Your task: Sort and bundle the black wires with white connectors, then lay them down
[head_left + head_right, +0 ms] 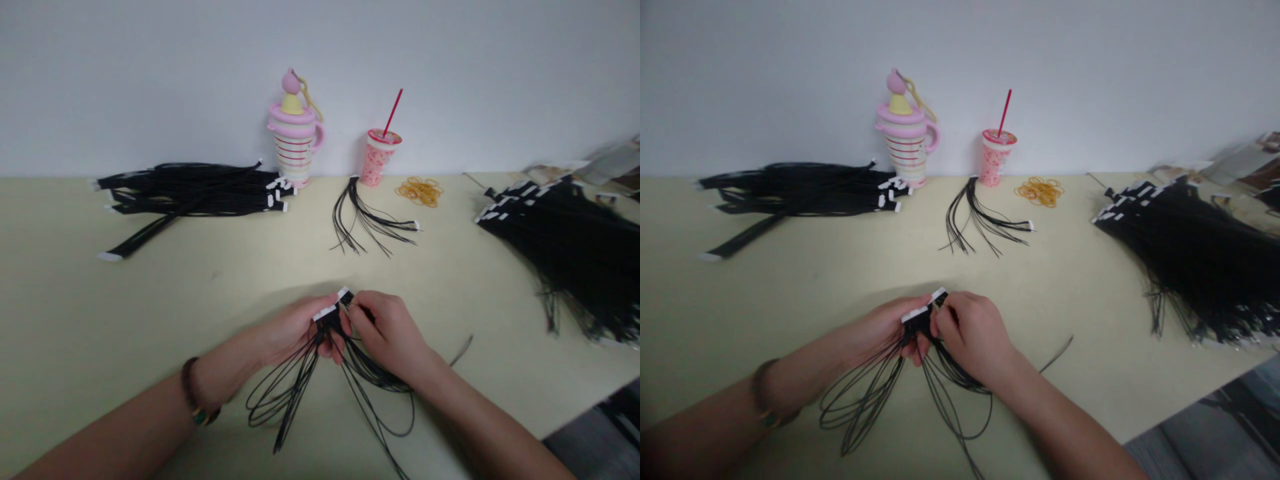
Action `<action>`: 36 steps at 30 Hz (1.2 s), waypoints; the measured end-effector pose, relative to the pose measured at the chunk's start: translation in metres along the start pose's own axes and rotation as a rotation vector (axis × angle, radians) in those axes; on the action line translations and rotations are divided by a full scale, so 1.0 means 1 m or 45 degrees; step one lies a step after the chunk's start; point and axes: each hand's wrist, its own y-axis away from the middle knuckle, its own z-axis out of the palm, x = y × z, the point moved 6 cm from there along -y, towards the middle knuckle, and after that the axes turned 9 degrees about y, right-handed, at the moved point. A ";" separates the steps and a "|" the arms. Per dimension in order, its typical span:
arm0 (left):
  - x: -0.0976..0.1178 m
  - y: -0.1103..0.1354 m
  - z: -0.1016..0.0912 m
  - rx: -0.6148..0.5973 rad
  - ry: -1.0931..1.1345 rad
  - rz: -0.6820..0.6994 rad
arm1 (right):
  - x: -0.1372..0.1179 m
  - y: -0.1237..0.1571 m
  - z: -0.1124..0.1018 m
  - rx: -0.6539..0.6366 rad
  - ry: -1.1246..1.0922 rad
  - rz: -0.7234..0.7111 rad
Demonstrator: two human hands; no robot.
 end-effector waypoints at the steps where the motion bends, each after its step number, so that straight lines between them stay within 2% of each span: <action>1: 0.000 0.000 0.000 0.005 -0.002 -0.002 | 0.000 0.000 -0.001 0.005 -0.002 0.001; 15: 0.000 0.000 0.000 0.067 0.001 0.003 | 0.001 0.002 0.002 -0.015 -0.020 0.010; 36: 0.003 0.001 0.004 0.035 0.058 0.006 | 0.001 0.002 0.001 -0.003 -0.019 0.005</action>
